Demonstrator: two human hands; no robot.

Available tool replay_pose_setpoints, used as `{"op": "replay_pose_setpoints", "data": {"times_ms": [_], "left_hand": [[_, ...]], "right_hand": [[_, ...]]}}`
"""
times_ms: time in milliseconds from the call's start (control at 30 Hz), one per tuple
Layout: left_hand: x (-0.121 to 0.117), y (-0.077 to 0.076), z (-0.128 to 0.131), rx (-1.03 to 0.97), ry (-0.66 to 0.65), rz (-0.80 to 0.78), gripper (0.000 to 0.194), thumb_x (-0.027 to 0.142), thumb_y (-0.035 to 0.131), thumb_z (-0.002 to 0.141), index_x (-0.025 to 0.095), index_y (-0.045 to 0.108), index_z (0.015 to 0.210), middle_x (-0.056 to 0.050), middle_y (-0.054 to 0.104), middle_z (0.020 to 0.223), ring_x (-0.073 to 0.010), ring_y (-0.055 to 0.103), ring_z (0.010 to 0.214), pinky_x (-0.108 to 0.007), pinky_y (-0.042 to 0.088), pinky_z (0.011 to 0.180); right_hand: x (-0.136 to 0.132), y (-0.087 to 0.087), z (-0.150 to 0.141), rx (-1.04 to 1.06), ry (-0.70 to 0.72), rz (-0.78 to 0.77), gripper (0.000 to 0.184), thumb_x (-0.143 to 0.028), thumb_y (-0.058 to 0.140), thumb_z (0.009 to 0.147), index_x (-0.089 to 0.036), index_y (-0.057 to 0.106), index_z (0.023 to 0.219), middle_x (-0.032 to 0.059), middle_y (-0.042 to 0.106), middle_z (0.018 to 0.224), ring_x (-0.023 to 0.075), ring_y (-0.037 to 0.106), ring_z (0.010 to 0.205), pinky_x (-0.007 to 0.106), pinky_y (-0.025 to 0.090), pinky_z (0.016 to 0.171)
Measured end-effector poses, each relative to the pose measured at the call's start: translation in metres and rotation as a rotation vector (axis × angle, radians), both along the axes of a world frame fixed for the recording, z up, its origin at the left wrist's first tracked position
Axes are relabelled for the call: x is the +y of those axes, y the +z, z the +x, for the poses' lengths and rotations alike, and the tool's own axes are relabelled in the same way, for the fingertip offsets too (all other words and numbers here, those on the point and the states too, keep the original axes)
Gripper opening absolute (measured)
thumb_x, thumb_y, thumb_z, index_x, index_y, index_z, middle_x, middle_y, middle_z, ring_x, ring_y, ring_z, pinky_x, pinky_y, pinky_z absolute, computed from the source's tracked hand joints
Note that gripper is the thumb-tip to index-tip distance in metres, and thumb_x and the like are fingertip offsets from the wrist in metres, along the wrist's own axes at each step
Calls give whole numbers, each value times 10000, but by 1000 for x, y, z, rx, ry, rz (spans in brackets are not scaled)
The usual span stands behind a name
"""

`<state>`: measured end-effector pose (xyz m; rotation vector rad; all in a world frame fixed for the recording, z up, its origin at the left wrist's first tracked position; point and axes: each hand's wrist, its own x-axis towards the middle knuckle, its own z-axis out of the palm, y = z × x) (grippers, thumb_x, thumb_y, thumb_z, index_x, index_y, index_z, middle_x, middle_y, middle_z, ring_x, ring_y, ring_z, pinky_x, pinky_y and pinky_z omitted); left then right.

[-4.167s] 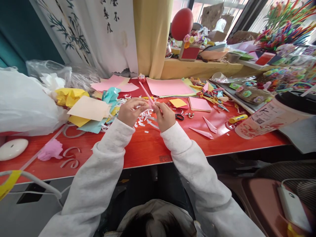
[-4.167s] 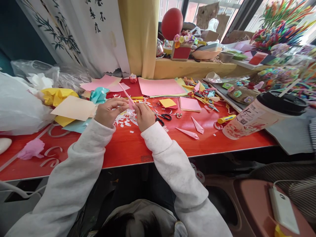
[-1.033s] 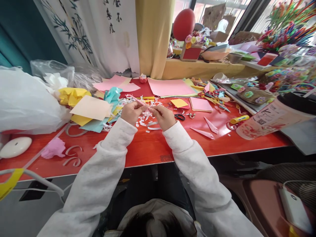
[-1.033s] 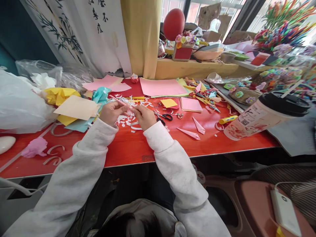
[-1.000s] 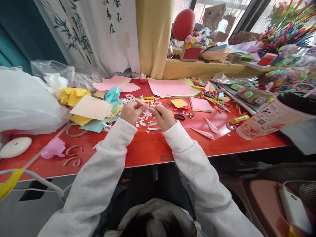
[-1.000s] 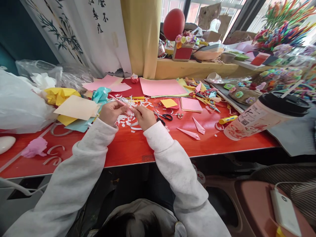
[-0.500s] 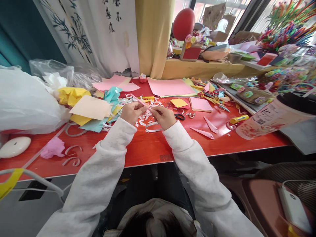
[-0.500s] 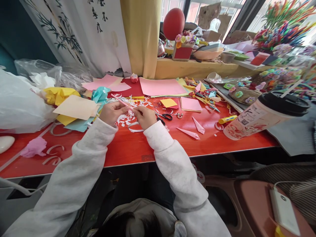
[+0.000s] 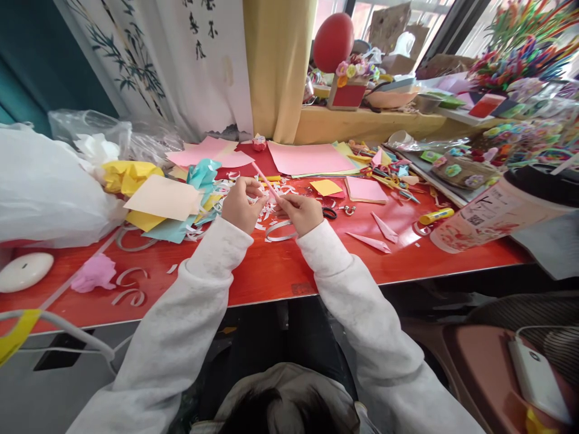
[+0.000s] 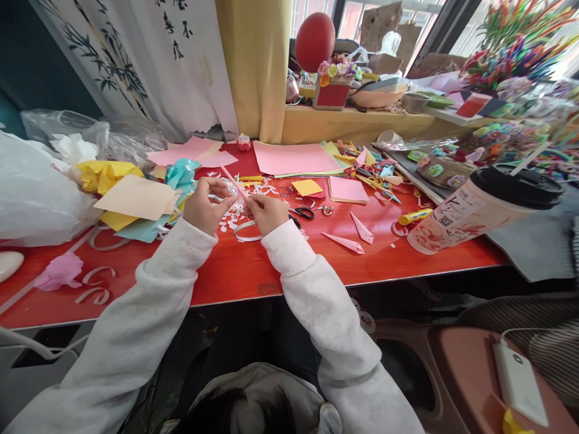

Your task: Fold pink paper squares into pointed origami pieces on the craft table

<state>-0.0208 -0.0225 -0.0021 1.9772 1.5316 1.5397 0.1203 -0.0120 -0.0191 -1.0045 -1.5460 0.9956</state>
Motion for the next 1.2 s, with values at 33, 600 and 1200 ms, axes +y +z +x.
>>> {"op": "replay_pose_setpoints", "data": {"times_ms": [33, 600, 1200], "left_hand": [[-1, -1, 0, 97, 27, 89, 185, 240, 589, 677, 179, 545, 846, -31, 595, 778, -153, 540, 759, -318, 430, 722], [-3, -8, 3, 449, 36, 293, 191, 294, 458, 785, 208, 626, 818, -59, 608, 799, -202, 494, 827, -354, 357, 774], [-3, -5, 5, 480, 60, 373, 173, 252, 480, 765, 167, 631, 757, -51, 627, 747, -171, 512, 746, -309, 404, 738]], "right_hand": [[0, 0, 0, 46, 14, -27, 253, -411, 524, 723, -167, 592, 719, 22, 641, 645, 140, 638, 596, 282, 538, 592], [-3, 0, -2, 40, -6, 68, 281, -438, 492, 736, -173, 584, 728, 22, 643, 657, 140, 643, 634, 284, 535, 633], [-6, 3, -2, 53, 9, 70, 266, -421, 492, 740, -170, 580, 727, 18, 643, 663, 132, 637, 616, 273, 535, 629]]}}
